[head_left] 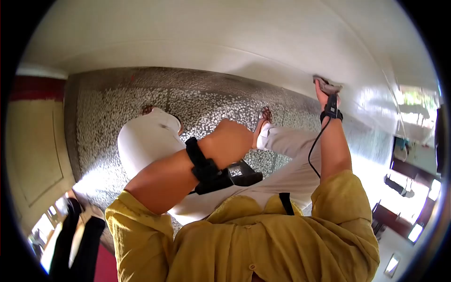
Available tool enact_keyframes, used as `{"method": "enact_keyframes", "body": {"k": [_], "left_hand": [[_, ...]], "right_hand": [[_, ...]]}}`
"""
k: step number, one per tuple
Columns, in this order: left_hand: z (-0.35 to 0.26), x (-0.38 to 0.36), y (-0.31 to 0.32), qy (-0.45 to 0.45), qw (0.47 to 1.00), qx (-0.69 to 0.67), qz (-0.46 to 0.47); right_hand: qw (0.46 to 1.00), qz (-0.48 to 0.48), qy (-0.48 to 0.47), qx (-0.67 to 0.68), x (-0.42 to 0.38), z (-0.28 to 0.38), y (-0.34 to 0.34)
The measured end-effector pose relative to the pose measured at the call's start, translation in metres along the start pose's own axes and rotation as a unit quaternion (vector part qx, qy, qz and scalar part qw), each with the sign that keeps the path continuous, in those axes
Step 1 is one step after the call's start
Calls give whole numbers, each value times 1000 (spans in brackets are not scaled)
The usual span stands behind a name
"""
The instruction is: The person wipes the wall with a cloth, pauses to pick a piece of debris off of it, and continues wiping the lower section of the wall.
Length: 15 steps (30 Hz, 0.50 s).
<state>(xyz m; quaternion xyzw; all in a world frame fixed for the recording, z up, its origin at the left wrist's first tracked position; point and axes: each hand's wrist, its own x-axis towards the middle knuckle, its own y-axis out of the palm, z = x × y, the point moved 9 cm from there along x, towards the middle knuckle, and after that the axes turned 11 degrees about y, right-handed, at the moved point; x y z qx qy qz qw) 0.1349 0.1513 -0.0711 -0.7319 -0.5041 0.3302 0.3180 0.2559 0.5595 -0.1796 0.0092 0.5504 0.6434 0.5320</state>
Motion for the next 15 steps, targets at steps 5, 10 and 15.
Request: {"method": "enact_keyframes", "body": {"k": [5, 10, 15], "left_hand": [[3, 31, -8, 11, 999, 23, -40], [17, 46, -10, -43, 998, 8, 37], [35, 75, -22, -60, 998, -12, 20]], "right_hand": [[1000, 0, 9, -11, -9, -18, -13], [994, -48, 78, 54, 12, -77, -63], [971, -130, 149, 131, -13, -161, -104]]}}
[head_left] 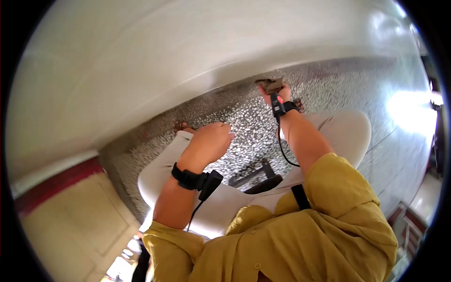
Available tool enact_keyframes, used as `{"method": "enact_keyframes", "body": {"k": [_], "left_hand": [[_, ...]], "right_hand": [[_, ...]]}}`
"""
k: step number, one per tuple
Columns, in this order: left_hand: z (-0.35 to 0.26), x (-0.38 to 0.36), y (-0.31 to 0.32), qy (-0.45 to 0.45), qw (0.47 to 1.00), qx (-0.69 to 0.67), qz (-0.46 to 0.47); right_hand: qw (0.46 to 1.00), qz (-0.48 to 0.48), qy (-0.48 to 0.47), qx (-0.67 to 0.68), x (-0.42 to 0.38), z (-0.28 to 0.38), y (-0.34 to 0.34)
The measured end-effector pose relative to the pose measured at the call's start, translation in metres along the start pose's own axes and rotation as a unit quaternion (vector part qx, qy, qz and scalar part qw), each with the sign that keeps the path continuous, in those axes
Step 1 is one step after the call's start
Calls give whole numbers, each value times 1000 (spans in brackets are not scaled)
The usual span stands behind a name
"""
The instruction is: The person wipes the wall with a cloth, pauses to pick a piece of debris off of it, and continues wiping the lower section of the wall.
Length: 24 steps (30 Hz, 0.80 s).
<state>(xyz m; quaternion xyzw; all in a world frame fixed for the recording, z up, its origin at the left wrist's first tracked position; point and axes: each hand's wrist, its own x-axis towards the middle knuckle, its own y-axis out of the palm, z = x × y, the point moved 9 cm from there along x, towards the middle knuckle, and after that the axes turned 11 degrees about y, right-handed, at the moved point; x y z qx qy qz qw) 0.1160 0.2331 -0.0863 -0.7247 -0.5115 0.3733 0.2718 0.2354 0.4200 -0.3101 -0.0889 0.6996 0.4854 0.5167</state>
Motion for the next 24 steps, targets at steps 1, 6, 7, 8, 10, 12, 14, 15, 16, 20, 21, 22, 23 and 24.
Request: {"method": "enact_keyframes", "body": {"k": [1, 6, 7, 8, 10, 12, 14, 15, 16, 20, 21, 22, 23, 24], "left_hand": [[3, 4, 6, 10, 1000, 6, 10], [-35, 32, -11, 53, 995, 35, 80], [-44, 37, -19, 66, 993, 40, 85], [-47, 45, -25, 76, 992, 43, 87], [-45, 58, -31, 78, 992, 48, 83], [-33, 78, -33, 60, 994, 49, 84], [-27, 90, -33, 63, 994, 43, 78], [-27, 96, -34, 70, 993, 46, 84], [-26, 98, -36, 70, 992, 49, 91], [-24, 101, -46, 83, 990, -65, 89], [-21, 95, -48, 54, 993, -30, 103], [-14, 90, -47, 29, 993, 1, 116], [-5, 85, -45, -4, 992, 7, 127], [-4, 83, -45, -5, 993, -1, 118]], "right_hand": [[1000, -16, 10, 4, 9, -13, -17], [998, -36, 50, 33, 49, -43, -81], [998, -36, 47, 35, 43, -40, -80], [998, -37, 44, 34, 44, -36, -77], [999, -29, 30, 19, 50, -17, -69], [1000, -21, 10, 12, 68, 8, -67], [999, 3, -23, -31, 63, 43, -47], [997, -24, -63, -41, 67, 64, -45], [993, -51, -96, -54, 76, 83, -46], [984, -50, -91, -144, 113, 118, -24], [982, -51, -99, -156, 115, 118, -14], [971, -86, -119, -191, 123, 117, -13], [970, -74, -104, -208, 138, 111, -14], [967, -65, -91, -227, 146, 105, -17]]}}
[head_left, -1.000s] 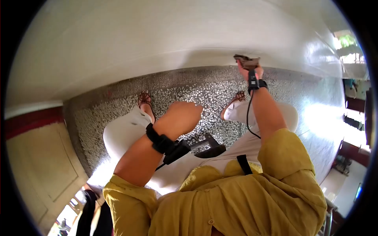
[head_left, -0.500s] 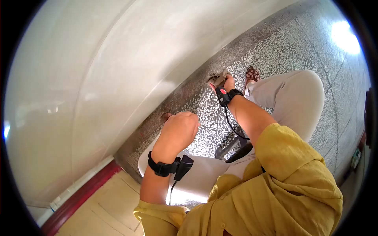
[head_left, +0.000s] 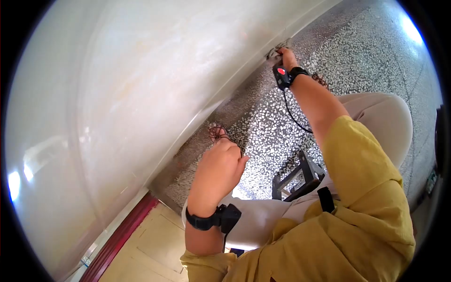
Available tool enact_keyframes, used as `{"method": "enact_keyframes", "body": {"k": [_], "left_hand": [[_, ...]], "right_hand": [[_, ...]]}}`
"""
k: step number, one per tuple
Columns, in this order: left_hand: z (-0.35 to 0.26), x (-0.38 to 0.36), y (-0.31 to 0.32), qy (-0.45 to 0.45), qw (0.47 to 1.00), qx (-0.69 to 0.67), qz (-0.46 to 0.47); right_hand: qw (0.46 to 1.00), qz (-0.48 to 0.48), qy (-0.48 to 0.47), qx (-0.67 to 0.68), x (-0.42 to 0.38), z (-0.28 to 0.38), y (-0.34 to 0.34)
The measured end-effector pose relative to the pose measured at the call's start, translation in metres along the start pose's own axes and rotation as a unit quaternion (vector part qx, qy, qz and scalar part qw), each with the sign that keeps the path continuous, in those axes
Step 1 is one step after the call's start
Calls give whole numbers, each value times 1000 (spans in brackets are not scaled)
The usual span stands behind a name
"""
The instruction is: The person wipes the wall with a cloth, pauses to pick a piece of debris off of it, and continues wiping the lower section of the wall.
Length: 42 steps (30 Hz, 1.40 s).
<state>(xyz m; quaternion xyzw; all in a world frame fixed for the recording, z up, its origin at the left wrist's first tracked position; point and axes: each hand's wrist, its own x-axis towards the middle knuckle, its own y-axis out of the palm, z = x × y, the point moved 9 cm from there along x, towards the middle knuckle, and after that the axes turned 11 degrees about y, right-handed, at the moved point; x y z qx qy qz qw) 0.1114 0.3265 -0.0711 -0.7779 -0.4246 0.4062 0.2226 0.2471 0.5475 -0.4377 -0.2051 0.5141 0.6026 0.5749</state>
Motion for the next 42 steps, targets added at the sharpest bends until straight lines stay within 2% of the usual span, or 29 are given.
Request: {"method": "enact_keyframes", "body": {"k": [2, 4, 6, 8, 9, 11, 13, 14, 16, 18, 19, 20, 21, 22, 23, 26, 27, 28, 30, 32, 34, 36, 38, 40, 41, 42], "left_hand": [[1, -4, -2, 0, 1000, -16, -23], [-6, -5, -2, 3, 999, -30, -32], [-6, -4, -2, 10, 999, -37, -38], [-7, -2, -3, 18, 998, -33, -44], [-7, -1, -1, 13, 999, -32, -37], [-9, 7, -1, 9, 999, -22, -30], [-6, 11, 2, 24, 998, -27, -46], [-5, 13, 3, 30, 998, -29, -52], [-5, 17, 3, 38, 998, -7, -41], [-9, 22, 0, 51, 998, 5, -45], [-12, 23, -1, 58, 997, 6, -52], [-16, 24, -3, 66, 996, 7, -59], [-21, 26, -3, 69, 996, 10, -59], [-26, 26, -5, 70, 996, 6, -59], [-31, 27, -6, 73, 996, 2, -58], [-30, 23, -1, 58, 997, -3, -46], [-29, 23, -1, 50, 998, -2, -43], [-29, 23, -3, 55, 997, 4, -53], [-32, 24, -10, 65, 995, 16, -75], [-31, 28, -4, 77, 995, 7, -60], [-26, 30, 5, 75, 996, -7, -47], [-15, 33, 14, 64, 997, -25, -32], [7, 30, 16, 9, 999, -38, -1], [21, 25, 3, -59, 998, -35, -2], [22, 22, -6, -36, 998, -21, -47], [21, 21, -11, -24, 997, -27, -74]], "right_hand": [[999, -15, -3, 53, 2, -19, 5], [998, -22, 38, 39, -5, -50, 17], [979, 119, 163, 38, 78, -135, -4], [986, -9, 169, -9, 26, -164, 28], [991, 36, 129, 6, 61, -205, 33], [986, 36, 163, 17, 63, -260, 53], [979, 33, 183, 87, -21, -234, 103], [956, 74, 246, 144, 43, -289, 87], [964, 34, 216, 149, 67, -273, 66], [967, -59, 138, 205, 85, -210, 36], [979, -77, 45, 184, -7, -108, 35], [971, -24, 43, 234, 78, -105, -3], [972, -11, -11, 233, 99, -68, -24], [977, -49, 5, 208, 1, -12, -5], [975, -36, -6, 217, 33, 4, -24], [974, -27, -18, 223, 25, 44, -38], [979, -43, 3, 201, 29, 35, -43], [980, -63, -31, 187, 19, 33, -33], [975, -83, -13, 206, -12, 6, -12], [990, -29, 28, 139, 59, -65, -18], [980, 0, 151, 128, 35, -135, 19], [973, 27, 200, 112, -19, -173, 69], [963, 57, 246, 96, -63, -187, 105], [944, 107, 270, 159, -47, -194, 109], [932, 132, 280, 188, -59, -179, 116], [965, 79, 198, 152, -60, -142, 95]]}}
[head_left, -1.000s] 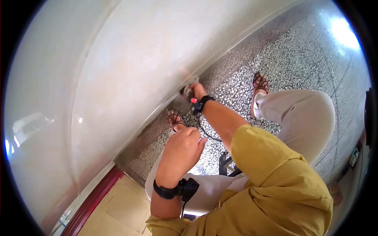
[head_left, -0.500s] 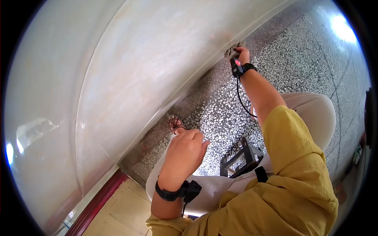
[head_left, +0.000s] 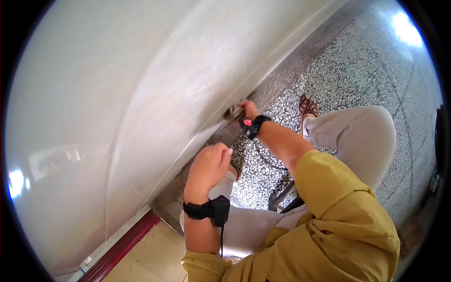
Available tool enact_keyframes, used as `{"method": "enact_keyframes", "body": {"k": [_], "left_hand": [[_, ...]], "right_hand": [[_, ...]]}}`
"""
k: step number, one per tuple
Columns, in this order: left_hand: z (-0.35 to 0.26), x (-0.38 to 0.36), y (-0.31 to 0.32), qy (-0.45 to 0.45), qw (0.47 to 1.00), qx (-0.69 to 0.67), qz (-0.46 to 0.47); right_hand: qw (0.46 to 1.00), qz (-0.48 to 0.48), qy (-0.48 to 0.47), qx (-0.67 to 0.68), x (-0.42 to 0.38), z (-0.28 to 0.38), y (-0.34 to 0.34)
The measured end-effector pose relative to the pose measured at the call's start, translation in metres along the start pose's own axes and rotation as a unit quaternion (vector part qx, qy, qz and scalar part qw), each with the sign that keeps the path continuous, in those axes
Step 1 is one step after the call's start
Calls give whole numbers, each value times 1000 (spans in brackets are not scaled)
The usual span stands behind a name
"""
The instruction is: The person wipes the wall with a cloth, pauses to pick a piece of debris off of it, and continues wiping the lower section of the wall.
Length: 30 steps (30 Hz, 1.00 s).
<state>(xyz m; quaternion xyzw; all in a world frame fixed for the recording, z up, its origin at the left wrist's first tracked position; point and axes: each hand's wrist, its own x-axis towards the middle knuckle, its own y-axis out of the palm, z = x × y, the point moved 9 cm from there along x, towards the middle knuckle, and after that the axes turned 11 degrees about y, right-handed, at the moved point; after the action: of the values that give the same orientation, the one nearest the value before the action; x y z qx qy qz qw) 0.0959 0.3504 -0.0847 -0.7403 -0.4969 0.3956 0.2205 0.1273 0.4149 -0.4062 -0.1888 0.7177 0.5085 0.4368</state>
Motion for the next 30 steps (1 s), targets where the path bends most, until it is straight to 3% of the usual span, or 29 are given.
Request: {"method": "enact_keyframes", "body": {"k": [2, 4, 5, 6, 7, 8, 12, 14, 17, 18, 19, 20, 21, 22, 23, 24, 26, 28, 29, 30], "left_hand": [[-9, -2, -10, 29, 998, -19, -53], [-18, -8, -1, 38, 999, -11, -32], [-22, -11, 5, 54, 998, -12, -29], [-25, -14, 10, 67, 997, -13, -25], [-23, -16, 19, 64, 998, 5, 27], [-26, -18, 18, 75, 997, 9, 21], [-29, -33, 12, 99, 995, 16, -21], [-24, -40, 7, 93, 995, 11, -44], [-12, -52, 4, 59, 997, 27, -31], [-12, -56, 1, 55, 997, 28, -41], [-13, -60, -3, 51, 997, 29, -51], [-12, -65, -6, 46, 997, 30, -61], [-11, -68, -9, 49, 996, 7, -77], [-10, -71, -11, 53, 994, -16, -92], [-8, -76, -12, 56, 992, -38, -105], [-1, -80, -12, 49, 991, -45, -115], [14, -88, -11, 35, 989, -57, -132], [19, -97, -14, 14, 992, -50, -111], [20, -102, -16, 3, 994, -45, -101], [18, -109, -20, -7, 993, -51, -105]], "right_hand": [[998, -28, -53, 33, -18, 69, -16], [966, -29, -253, 45, -15, 183, -47], [967, 120, -200, 104, -53, 215, -16], [944, 179, -267, 76, -91, 265, -3], [938, 199, -276, 69, -131, 296, 10], [931, 222, -285, 61, -177, 320, 31], [920, 153, -360, 22, -326, 350, 101], [929, 104, -355, 4, -364, 327, 128], [880, 128, -457, -21, -337, 339, 137], [865, 69, -487, -94, -316, 335, 136], [833, -44, -496, -241, -285, 320, 134], [733, -197, -485, -434, -253, 302, 131], [537, -329, -435, -643, -224, 272, 136], [343, -389, -364, -774, -198, 231, 138], [259, -378, -317, -830, -176, 190, 136], [270, -333, -312, -848, -156, 150, 135], [430, -211, -303, -824, -134, 75, 130], [681, -60, -210, -699, -130, 2, 118], [784, 10, -132, -607, -137, -36, 110], [851, 64, -55, -519, -150, -71, 105]]}}
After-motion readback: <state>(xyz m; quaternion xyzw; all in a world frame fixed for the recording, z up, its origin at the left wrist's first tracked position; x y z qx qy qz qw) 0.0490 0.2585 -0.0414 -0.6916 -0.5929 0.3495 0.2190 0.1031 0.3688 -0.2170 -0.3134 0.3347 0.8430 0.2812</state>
